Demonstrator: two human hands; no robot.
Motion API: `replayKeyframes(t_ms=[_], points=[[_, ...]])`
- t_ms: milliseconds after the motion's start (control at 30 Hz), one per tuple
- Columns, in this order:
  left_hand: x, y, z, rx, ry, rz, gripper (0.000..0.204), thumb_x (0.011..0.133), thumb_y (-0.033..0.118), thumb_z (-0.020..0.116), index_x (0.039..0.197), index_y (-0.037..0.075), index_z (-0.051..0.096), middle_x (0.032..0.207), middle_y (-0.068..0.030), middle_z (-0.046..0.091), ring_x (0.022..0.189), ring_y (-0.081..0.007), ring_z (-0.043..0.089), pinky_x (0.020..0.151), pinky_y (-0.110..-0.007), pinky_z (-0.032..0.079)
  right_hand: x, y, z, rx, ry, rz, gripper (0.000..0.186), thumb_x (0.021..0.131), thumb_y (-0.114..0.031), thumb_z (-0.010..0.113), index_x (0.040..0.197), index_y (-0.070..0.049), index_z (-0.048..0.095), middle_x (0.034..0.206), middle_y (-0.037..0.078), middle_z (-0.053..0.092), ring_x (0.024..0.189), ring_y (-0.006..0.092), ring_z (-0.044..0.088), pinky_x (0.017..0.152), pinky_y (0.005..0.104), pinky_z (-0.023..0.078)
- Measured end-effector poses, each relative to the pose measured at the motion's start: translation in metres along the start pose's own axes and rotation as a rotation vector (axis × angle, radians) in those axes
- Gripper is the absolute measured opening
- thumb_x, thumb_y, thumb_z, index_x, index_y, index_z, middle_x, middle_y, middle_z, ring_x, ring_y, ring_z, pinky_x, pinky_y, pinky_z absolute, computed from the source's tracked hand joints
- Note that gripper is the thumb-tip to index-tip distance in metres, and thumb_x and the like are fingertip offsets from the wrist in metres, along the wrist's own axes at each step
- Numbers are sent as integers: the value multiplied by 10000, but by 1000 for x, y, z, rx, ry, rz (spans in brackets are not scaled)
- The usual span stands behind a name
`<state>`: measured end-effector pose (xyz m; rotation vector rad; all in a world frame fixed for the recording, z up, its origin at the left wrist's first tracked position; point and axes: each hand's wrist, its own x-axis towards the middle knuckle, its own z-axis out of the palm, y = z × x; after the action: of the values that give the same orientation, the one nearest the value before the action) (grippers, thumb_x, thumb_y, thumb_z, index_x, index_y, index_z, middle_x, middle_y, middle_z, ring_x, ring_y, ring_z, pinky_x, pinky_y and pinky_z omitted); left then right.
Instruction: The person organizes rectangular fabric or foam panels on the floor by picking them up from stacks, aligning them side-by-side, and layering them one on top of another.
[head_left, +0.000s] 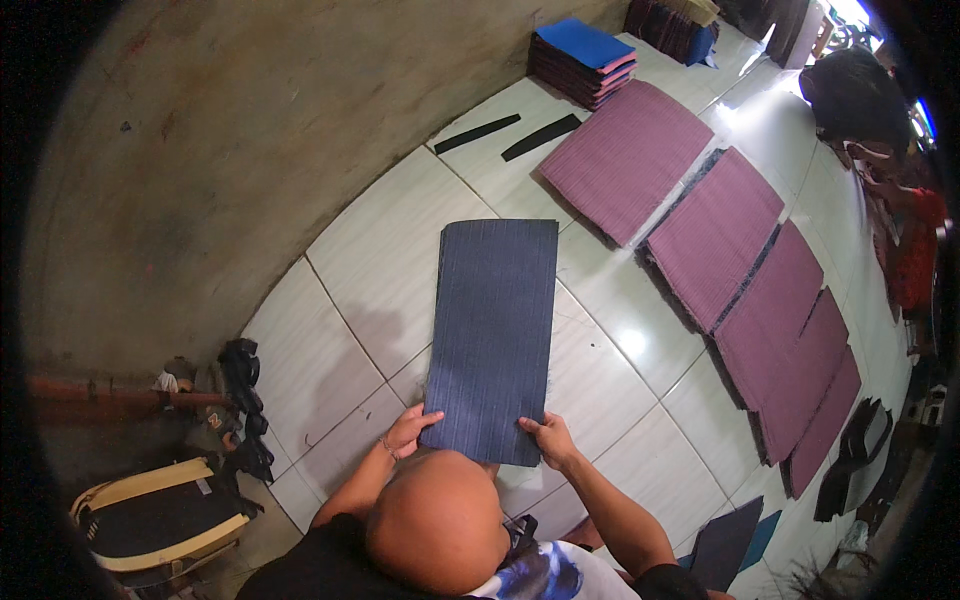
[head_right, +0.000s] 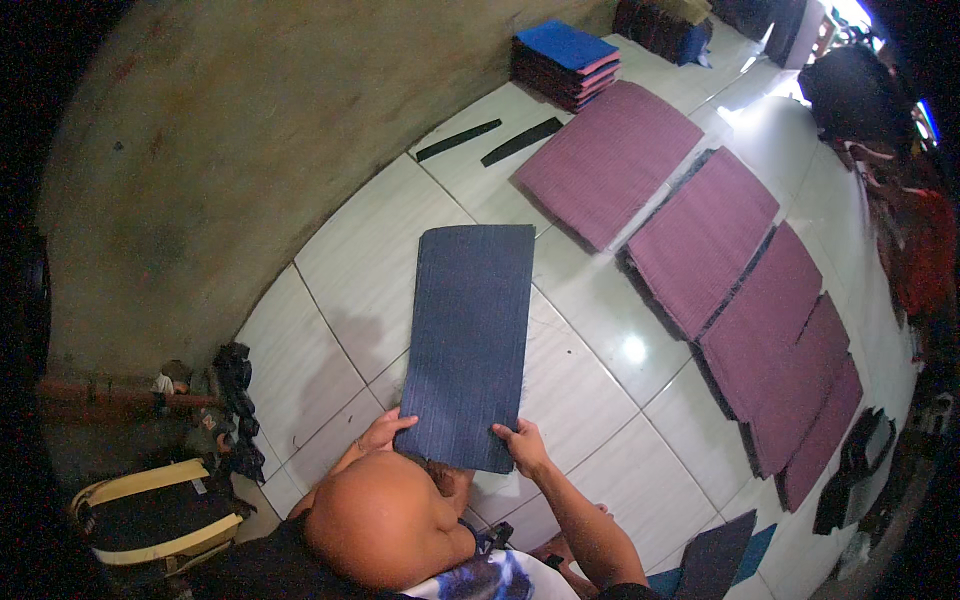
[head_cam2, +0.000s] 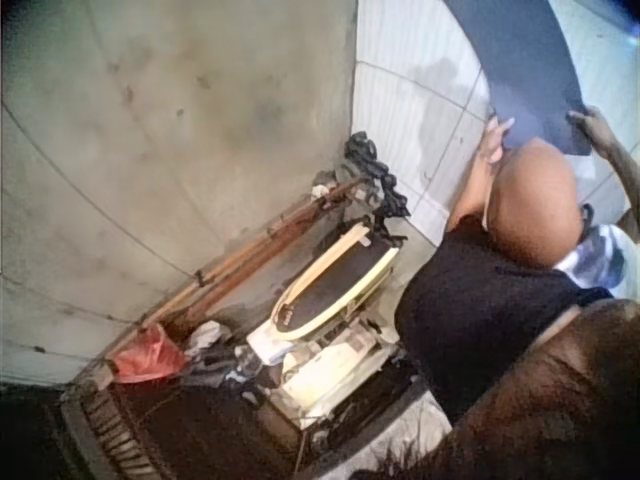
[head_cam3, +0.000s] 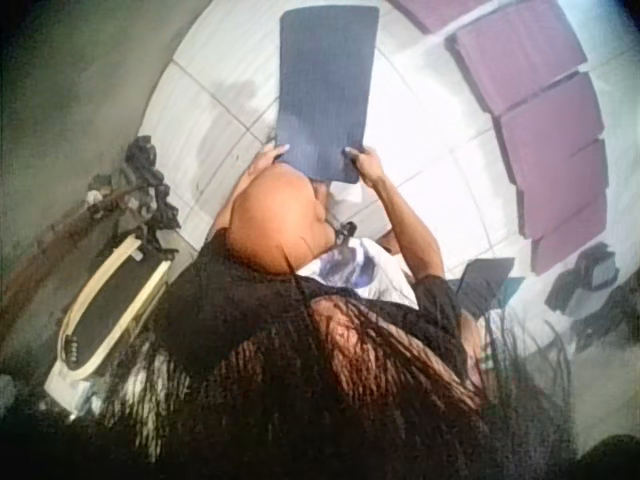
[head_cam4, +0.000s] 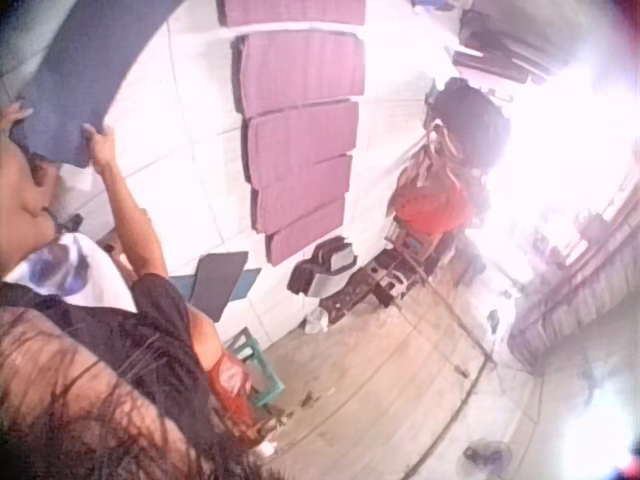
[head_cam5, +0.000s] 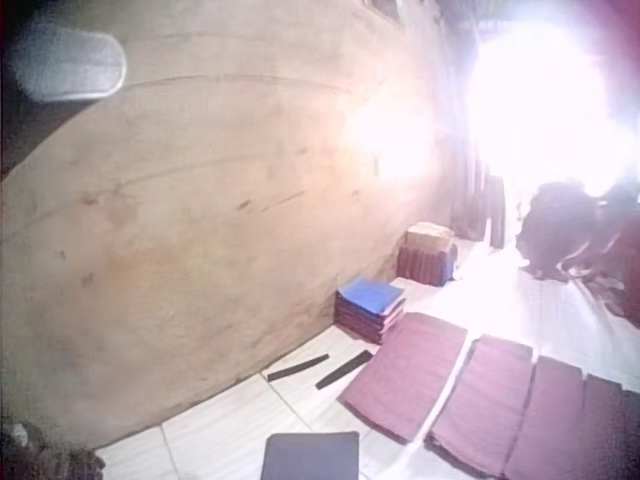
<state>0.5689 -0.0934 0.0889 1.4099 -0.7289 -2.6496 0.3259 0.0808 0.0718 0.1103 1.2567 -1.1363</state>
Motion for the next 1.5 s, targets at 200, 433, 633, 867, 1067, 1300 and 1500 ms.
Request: replayKeyframes(t_ms=[200,433,633,867,1067,1300,1500], points=[[7,-15,6,350,149,246,419,868,-38,595,1275,-28,499,1207,-108,608,1082,-201,593,974,-375,475,-9,23,6,-12,95,-151,235,930,-88,606,1113,59,612,1027,67,677,845,145,623,758,317,508],[-6,-1,4,92,171,53,399,860,12,643,1239,-32,528,1184,-135,623,1067,-216,608,963,-390,485,-5,-28,-6,-809,-114,-97,409,874,-323,698,796,74,642,650,169,639,571,229,646,570,393,515],[-11,-67,31,-577,167,105,323,895,68,637,1209,31,572,1170,-73,629,1082,-226,593,943,-385,484,-39,-100,35,-1760,66,-110,431,849,-404,679,913,22,679,930,179,694,873,361,676,709,444,538],[-2,-70,61,-347,402,284,313,861,38,679,1166,36,609,1145,-52,634,1050,-173,596,920,-327,475,-19,5,83,-1324,-92,-930,615,796,-259,733,1303,14,516,1381,220,482,1335,376,401,1095,493,317],[11,-78,58,-214,484,315,351,831,79,737,1157,32,616,1134,-38,643,1038,-161,602,909,-316,472,-1,23,75,-1209,-54,-965,385,797,-84,708,1167,-18,627,1272,175,587,1256,330,510,1059,462,363],[15,-81,59,-58,566,274,547,805,226,792,1225,-38,560,1215,-69,605,1110,-179,555,961,-335,439,9,-40,70,-824,233,-613,147,915,-78,610,821,19,553,799,181,633,678,236,591,630,342,466],[-8,-43,79,-153,459,200,562,875,226,685,1310,-49,458,1276,-144,529,1138,-289,525,1001,-415,408,-37,-304,39,-1038,181,-836,145,934,-101,554,959,-3,657,837,103,658,803,133,589,767,318,490]])
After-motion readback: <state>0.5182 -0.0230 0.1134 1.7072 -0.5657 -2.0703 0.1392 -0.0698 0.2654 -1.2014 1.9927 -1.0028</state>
